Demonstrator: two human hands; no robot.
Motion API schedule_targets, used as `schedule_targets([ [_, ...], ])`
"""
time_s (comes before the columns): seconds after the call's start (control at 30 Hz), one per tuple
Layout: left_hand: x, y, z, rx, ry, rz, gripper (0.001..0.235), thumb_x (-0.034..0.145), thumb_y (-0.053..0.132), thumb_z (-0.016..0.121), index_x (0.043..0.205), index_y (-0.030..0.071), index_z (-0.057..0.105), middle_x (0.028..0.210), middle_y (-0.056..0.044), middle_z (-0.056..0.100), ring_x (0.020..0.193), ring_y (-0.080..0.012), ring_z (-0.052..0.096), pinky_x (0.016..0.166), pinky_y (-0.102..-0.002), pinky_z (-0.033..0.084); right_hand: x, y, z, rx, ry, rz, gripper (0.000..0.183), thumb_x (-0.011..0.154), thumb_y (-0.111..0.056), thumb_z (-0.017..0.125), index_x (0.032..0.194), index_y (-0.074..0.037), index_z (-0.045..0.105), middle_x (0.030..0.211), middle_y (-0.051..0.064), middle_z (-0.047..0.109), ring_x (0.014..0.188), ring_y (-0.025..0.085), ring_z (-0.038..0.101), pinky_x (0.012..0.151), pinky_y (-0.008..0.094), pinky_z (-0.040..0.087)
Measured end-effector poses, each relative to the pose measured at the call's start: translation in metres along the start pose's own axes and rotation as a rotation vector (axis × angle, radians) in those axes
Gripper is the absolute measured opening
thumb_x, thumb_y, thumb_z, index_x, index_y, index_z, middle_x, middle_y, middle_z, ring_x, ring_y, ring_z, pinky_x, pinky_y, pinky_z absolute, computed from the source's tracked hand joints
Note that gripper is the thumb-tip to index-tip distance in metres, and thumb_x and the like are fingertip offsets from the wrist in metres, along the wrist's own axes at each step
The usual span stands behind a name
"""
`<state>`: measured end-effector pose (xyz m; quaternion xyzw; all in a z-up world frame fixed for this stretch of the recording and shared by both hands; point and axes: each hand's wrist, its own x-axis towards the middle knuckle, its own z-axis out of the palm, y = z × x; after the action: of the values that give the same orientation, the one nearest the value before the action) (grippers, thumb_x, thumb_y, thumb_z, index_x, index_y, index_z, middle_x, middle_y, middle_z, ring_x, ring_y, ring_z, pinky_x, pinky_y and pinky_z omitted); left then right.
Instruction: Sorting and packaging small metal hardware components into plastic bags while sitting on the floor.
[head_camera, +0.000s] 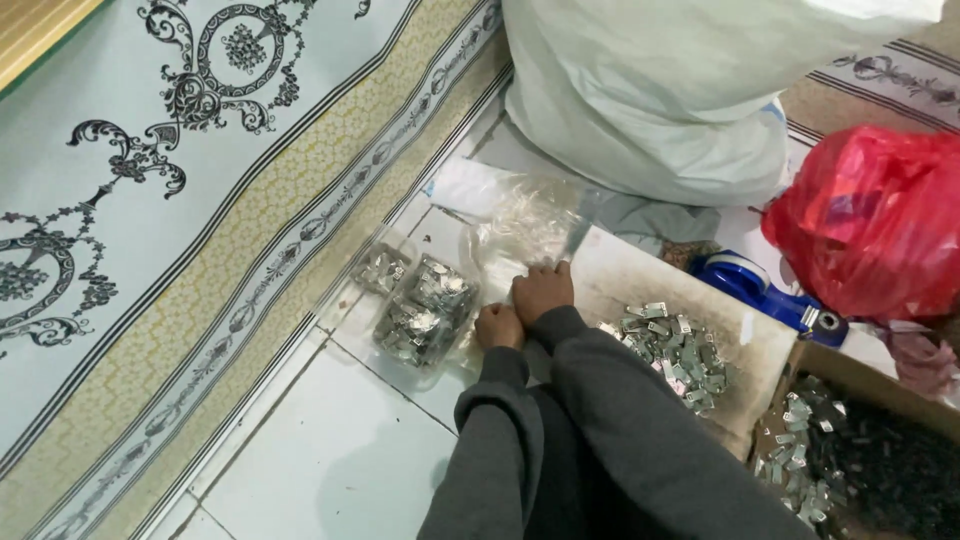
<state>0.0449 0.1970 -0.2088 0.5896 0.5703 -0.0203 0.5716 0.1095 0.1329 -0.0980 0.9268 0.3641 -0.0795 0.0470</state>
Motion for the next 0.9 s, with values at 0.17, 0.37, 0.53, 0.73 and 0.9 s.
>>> schedule_targets([
  [0.17, -0.018, 0.01, -0.008, -0.006, 0.056, 0.078, 0.034, 0.101, 0.026, 0.055, 0.131, 0.012, 0.066, 0.12, -0.014, 0.07, 0.119, -0.0332, 0.068, 0.098, -0.048, 0.058, 0.013, -0.001, 0.026, 0.038, 0.049, 0.057, 0.016, 0.087, -0.015, 0.064, 0.075, -0.02, 0.073, 0.067, 0.004, 0.07, 0.068, 0.027, 0.068, 0.083, 0.045, 0.031],
  [0.37, -0.041, 0.017, -0.021, -0.17, 0.091, 0.133, 0.021, 0.1, 0.014, 0.064, 0.118, 0.005, 0.064, 0.103, -0.012, 0.07, 0.103, -0.0286, 0.072, 0.084, -0.042, 0.062, -0.007, 0.001, 0.006, 0.127, 0.101, -0.018, 0.014, 0.087, -0.019, 0.062, 0.088, -0.018, 0.077, 0.081, 0.007, 0.076, 0.082, 0.028, 0.073, 0.09, 0.048, 0.038],
  [0.53, -0.103, 0.06, -0.045, -0.367, 0.082, 0.168, 0.033, 0.087, 0.003, 0.076, 0.111, 0.008, 0.054, 0.084, 0.004, 0.048, 0.084, -0.012, 0.061, 0.076, -0.025, 0.049, -0.032, 0.017, -0.025, 0.349, 0.061, -0.104, 0.029, 0.088, -0.026, 0.061, 0.112, -0.018, 0.075, 0.107, 0.008, 0.077, 0.106, 0.03, 0.071, 0.102, 0.05, 0.039],
  [0.73, -0.119, 0.067, -0.049, -0.766, -0.078, 0.233, 0.084, 0.081, -0.002, 0.086, 0.147, 0.006, 0.036, 0.091, -0.004, 0.055, 0.072, -0.0165, 0.059, 0.045, -0.03, 0.043, -0.078, 0.026, -0.054, 0.871, 0.4, -0.263, 0.08, 0.059, -0.017, 0.074, 0.137, -0.003, 0.063, 0.123, 0.025, 0.066, 0.111, 0.051, 0.065, 0.094, 0.061, 0.051],
  [0.9, -0.132, 0.068, -0.047, -0.759, -0.239, 0.391, 0.043, 0.083, -0.003, 0.082, 0.119, -0.001, 0.06, 0.095, -0.007, 0.051, 0.081, -0.0146, 0.049, 0.061, -0.029, 0.042, -0.105, 0.02, -0.035, 0.898, 0.654, -0.163, 0.061, 0.079, -0.005, 0.083, 0.137, -0.006, 0.063, 0.107, 0.013, 0.074, 0.101, 0.033, 0.073, 0.093, 0.048, 0.055],
])
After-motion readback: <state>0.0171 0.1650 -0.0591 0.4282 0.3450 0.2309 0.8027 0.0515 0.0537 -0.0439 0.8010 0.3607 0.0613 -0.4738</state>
